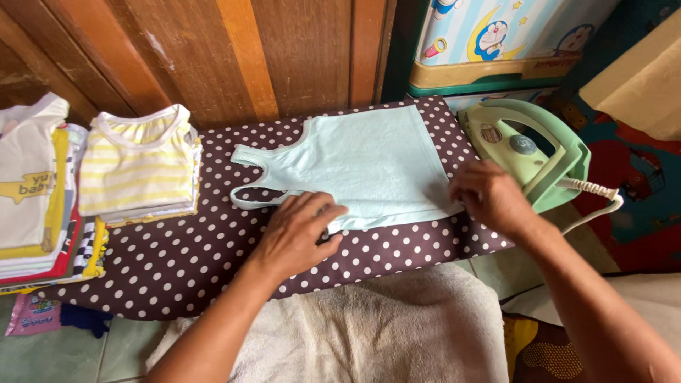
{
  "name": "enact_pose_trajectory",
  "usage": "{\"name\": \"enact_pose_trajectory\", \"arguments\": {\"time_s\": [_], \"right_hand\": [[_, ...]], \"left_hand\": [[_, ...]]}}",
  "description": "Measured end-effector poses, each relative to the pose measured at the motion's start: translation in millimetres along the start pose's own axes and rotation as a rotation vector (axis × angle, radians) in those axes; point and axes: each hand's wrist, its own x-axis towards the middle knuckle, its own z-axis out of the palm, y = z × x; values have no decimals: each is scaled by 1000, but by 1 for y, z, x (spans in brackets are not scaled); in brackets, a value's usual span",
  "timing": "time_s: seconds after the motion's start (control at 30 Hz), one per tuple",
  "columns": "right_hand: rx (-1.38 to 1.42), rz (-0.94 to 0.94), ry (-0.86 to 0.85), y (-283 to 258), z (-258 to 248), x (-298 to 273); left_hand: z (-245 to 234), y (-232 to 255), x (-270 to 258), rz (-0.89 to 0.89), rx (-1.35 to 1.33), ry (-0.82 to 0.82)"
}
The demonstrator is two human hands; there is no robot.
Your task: The person irons a light blue baby onesie on a polka-dotted ironing board, then folds it and places it on a stack. They then iron a blue patterned baby onesie, fold it, and place it on the same stack.
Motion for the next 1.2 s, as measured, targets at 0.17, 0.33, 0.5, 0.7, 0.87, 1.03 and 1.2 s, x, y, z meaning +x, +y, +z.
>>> {"name": "enact_pose_trajectory", "arguments": {"time_s": [0.17, 0.33, 0.5, 0.7, 0.87, 1.03, 1.2], "right_hand": [[-402, 125, 258, 57, -39, 0], [-521, 557, 68, 121, -62, 11], [-359, 834, -82, 142, -59, 23], [-603, 593, -55, 95, -90, 38], [-332, 540, -70, 11, -91, 72], [-257, 248, -145, -68, -33, 118], [-239, 274, -190, -91, 1, 153]], "left_hand": [[15, 3, -5, -26, -26, -18], [26, 2, -18, 1, -71, 16], [26, 5, -17, -13, -117, 5], [-9, -58, 5, -322, 23, -55], [-13, -104, 5, -705, 203, -272], [-4, -109, -23, -738, 234, -267], [-2, -111, -35, -754, 196, -186]]}}
